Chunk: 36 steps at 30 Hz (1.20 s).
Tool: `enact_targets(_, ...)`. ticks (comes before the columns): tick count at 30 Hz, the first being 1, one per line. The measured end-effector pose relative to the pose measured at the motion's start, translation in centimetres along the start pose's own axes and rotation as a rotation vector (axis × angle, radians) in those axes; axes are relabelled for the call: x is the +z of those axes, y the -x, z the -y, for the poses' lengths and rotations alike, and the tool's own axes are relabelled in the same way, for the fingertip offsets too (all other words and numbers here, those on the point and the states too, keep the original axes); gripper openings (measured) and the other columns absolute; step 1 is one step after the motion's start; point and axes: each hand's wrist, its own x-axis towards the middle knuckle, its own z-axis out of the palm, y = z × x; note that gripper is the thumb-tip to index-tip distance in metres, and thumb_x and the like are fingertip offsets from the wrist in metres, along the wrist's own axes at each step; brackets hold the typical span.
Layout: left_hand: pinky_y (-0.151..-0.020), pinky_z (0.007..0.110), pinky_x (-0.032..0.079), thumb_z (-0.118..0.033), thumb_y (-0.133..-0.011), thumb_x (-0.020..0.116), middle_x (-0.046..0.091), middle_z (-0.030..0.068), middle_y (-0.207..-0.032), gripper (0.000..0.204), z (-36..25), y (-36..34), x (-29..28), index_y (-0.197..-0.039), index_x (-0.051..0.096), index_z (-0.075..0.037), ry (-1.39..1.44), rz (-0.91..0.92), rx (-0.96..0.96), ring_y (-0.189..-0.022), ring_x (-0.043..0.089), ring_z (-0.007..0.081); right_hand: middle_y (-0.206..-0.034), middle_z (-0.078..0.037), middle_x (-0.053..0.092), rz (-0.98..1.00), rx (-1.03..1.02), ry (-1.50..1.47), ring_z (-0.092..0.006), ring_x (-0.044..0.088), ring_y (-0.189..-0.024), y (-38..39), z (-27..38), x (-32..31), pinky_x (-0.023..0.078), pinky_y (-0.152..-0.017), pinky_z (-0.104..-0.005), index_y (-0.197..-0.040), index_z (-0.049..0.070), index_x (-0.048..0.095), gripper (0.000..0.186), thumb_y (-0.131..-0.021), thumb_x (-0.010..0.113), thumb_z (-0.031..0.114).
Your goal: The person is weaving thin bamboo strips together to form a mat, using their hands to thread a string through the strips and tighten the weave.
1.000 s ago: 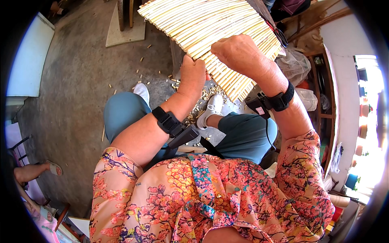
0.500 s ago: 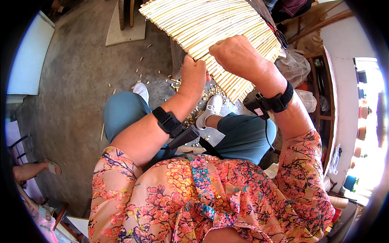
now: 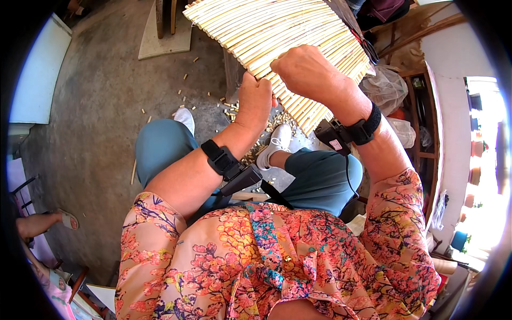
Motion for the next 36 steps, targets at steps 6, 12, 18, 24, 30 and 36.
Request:
enact_targets(6, -0.044, 0.023, 0.039, -0.003, -0.083, 0.039, 0.049, 0.0053, -0.069, 0.013, -0.1, 0.1, 0.0, -0.094, 0.045, 0.002, 0.006, 0.0, -0.01, -0.048, 0.043, 0.0095, -0.059, -0.015, 0.057, 0.015, -0.007, 0.007, -0.0324, 0.06, -0.06, -0.2, 0.0, 0.1, 0.046, -0.052, -0.0397, -0.07, 0.002, 0.06, 0.005, -0.069, 0.057, 0.007)
enact_targets(12, -0.042, 0.028, 0.042, -0.003, -0.08, 0.038, 0.051, 0.0106, -0.067, 0.016, 0.2, -0.2, 0.0, -0.093, 0.042, 0.005, 0.01, 0.005, 0.018, -0.045, 0.046, 0.0138, -0.058, -0.015, 0.057, -0.005, 0.008, 0.007, -0.032, 0.06, -0.06, -0.1, 0.3, 0.1, 0.046, -0.052, -0.0395, -0.069, 0.002, 0.061, 0.006, -0.068, 0.057, 0.007)
enact_targets(18, -0.042, 0.029, 0.042, -0.003, -0.08, 0.038, 0.051, 0.0111, -0.069, 0.016, 0.5, -0.3, -0.1, -0.094, 0.041, 0.006, 0.017, -0.004, 0.018, -0.046, 0.046, 0.0139, -0.058, -0.015, 0.057, -0.006, 0.015, 0.019, -0.0318, 0.06, -0.06, -0.3, 0.4, 0.2, 0.046, -0.053, -0.0398, -0.069, 0.003, 0.061, 0.005, -0.067, 0.057, 0.006)
enact_targets(24, -0.042, 0.023, 0.038, -0.005, -0.085, 0.04, 0.049, 0.006, -0.069, 0.012, 0.3, 0.0, 0.1, -0.094, 0.043, 0.001, 0.001, -0.011, -0.002, -0.047, 0.042, 0.0093, -0.057, -0.015, 0.056, 0.006, 0.014, 0.026, -0.0317, 0.06, -0.06, -0.2, 0.6, 0.1, 0.046, -0.052, -0.0397, -0.069, 0.004, 0.061, 0.005, -0.066, 0.057, 0.006)
enact_targets(30, -0.045, 0.024, 0.04, -0.005, -0.085, 0.041, 0.05, 0.0066, -0.07, 0.013, -0.2, 1.8, 0.8, -0.096, 0.044, 0.001, 0.041, -0.035, -0.044, -0.049, 0.044, 0.0105, -0.059, -0.013, 0.057, 0.064, 0.006, 0.032, -0.0313, 0.06, -0.061, 0.5, 0.3, -0.5, 0.045, -0.054, -0.0398, -0.067, 0.004, 0.059, 0.003, -0.068, 0.056, 0.006)
enact_targets(36, -0.048, 0.024, 0.043, -0.007, -0.086, 0.039, 0.051, 0.0072, -0.074, 0.018, 0.5, 3.2, 0.5, -0.101, 0.043, 0.002, 0.0, 0.018, -0.073, -0.052, 0.047, 0.0114, -0.061, -0.013, 0.06, 0.127, 0.068, -0.006, -0.0302, 0.063, -0.062, 1.8, 1.6, -1.0, 0.049, -0.054, -0.038, -0.071, 0.005, 0.063, 0.006, -0.069, 0.058, 0.007)
